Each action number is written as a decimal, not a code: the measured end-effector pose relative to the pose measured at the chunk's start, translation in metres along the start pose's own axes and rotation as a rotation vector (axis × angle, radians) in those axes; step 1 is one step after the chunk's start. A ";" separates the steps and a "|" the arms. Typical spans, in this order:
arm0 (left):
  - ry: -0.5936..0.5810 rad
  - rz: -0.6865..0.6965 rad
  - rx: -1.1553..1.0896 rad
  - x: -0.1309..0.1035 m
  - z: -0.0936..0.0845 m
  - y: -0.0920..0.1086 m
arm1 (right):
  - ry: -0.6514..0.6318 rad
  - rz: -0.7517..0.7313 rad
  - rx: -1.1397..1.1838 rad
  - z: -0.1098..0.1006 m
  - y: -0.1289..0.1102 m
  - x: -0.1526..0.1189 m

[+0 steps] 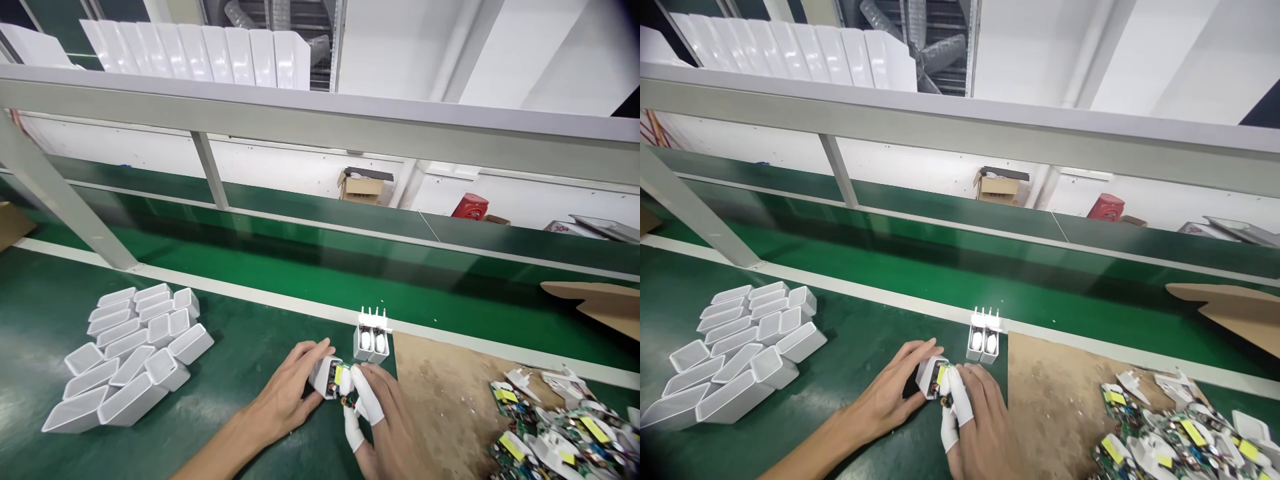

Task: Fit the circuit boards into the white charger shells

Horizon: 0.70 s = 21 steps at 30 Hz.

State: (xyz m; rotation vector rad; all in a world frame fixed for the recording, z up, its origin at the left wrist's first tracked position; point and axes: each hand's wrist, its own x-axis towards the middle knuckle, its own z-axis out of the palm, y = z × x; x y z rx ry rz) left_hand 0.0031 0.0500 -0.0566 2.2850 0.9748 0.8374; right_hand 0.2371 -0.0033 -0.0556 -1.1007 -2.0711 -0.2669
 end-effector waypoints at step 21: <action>-0.024 -0.020 -0.052 0.000 0.001 0.004 | -0.013 0.052 0.066 -0.010 -0.003 0.010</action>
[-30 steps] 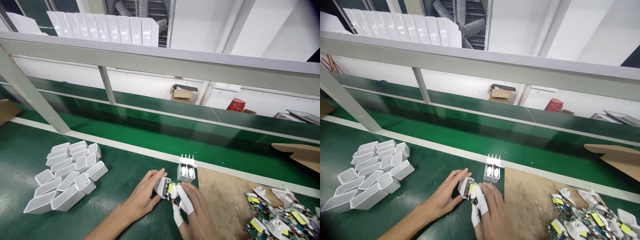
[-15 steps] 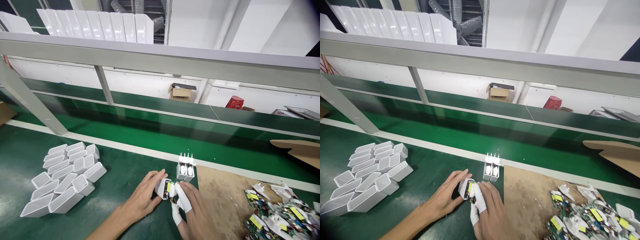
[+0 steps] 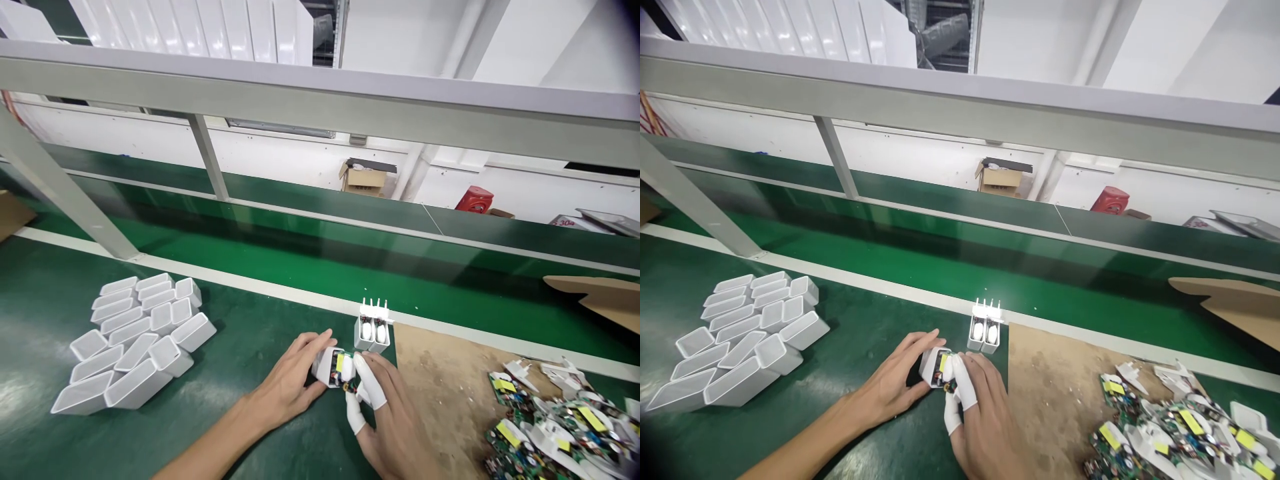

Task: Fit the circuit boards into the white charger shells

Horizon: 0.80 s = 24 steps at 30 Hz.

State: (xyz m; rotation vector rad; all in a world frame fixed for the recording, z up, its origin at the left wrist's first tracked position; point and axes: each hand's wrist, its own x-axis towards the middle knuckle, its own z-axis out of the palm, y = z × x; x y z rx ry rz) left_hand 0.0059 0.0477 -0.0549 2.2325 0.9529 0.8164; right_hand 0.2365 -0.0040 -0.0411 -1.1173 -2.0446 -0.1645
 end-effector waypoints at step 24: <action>-0.019 0.008 -0.022 0.001 0.002 0.002 | -0.060 0.029 0.043 0.001 0.000 -0.005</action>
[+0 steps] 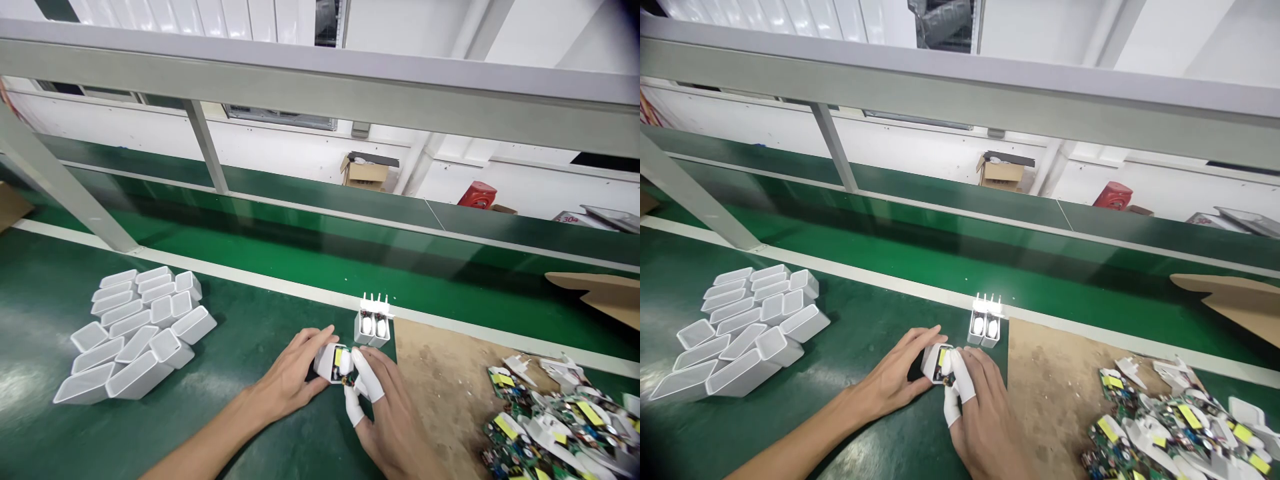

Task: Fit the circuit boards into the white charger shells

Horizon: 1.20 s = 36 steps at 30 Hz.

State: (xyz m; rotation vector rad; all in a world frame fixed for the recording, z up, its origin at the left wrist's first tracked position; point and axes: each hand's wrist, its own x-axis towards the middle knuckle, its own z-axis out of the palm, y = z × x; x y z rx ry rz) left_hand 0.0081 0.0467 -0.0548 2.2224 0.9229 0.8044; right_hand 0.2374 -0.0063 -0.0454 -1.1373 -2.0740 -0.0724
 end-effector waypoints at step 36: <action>0.204 -0.134 -0.234 -0.004 0.007 0.004 | -0.134 0.040 0.155 0.017 0.005 -0.003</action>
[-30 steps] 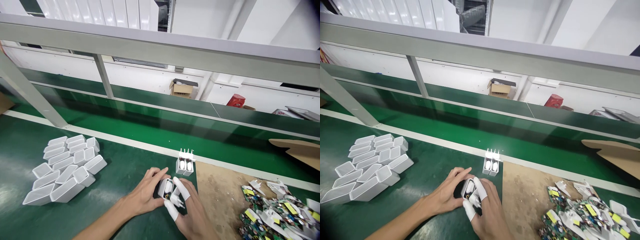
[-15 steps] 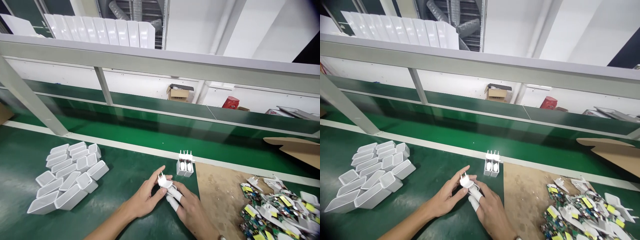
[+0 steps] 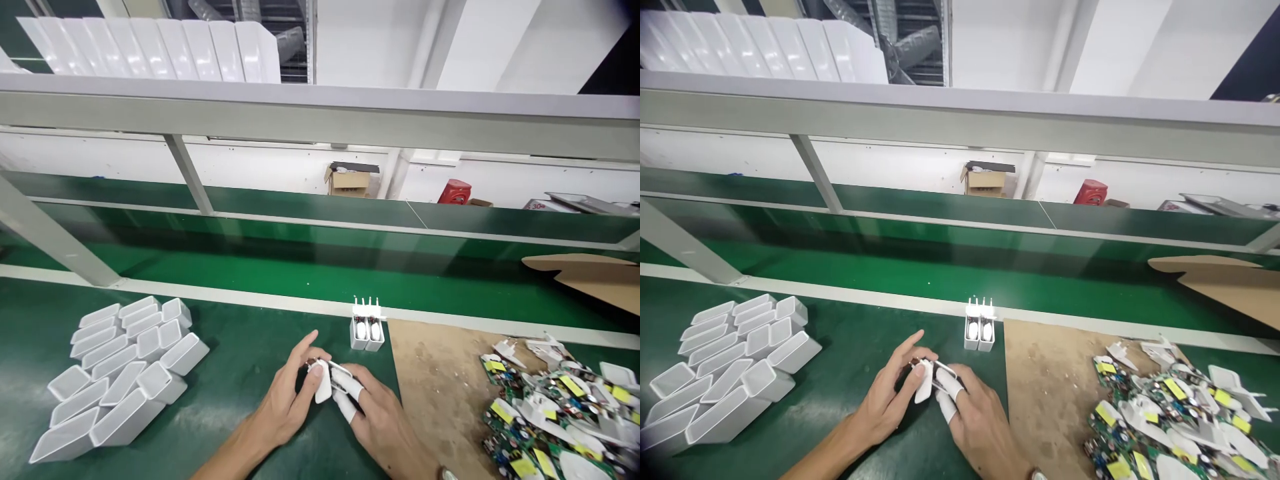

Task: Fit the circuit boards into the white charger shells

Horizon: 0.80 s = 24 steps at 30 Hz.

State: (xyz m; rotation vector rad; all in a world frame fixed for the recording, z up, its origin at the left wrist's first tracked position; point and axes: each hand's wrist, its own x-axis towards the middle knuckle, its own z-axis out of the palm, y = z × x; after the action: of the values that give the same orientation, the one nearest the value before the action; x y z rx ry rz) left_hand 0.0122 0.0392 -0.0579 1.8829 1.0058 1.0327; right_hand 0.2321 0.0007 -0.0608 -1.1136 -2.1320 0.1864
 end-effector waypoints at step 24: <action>0.033 0.187 0.007 -0.001 0.000 -0.002 | 0.072 0.506 0.749 0.009 -0.005 0.004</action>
State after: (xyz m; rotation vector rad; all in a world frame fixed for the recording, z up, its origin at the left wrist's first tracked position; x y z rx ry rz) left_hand 0.0112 0.0389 -0.0598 2.0009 0.8644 1.1721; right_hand 0.2215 0.0024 -0.0630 -1.1261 -1.4545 1.0601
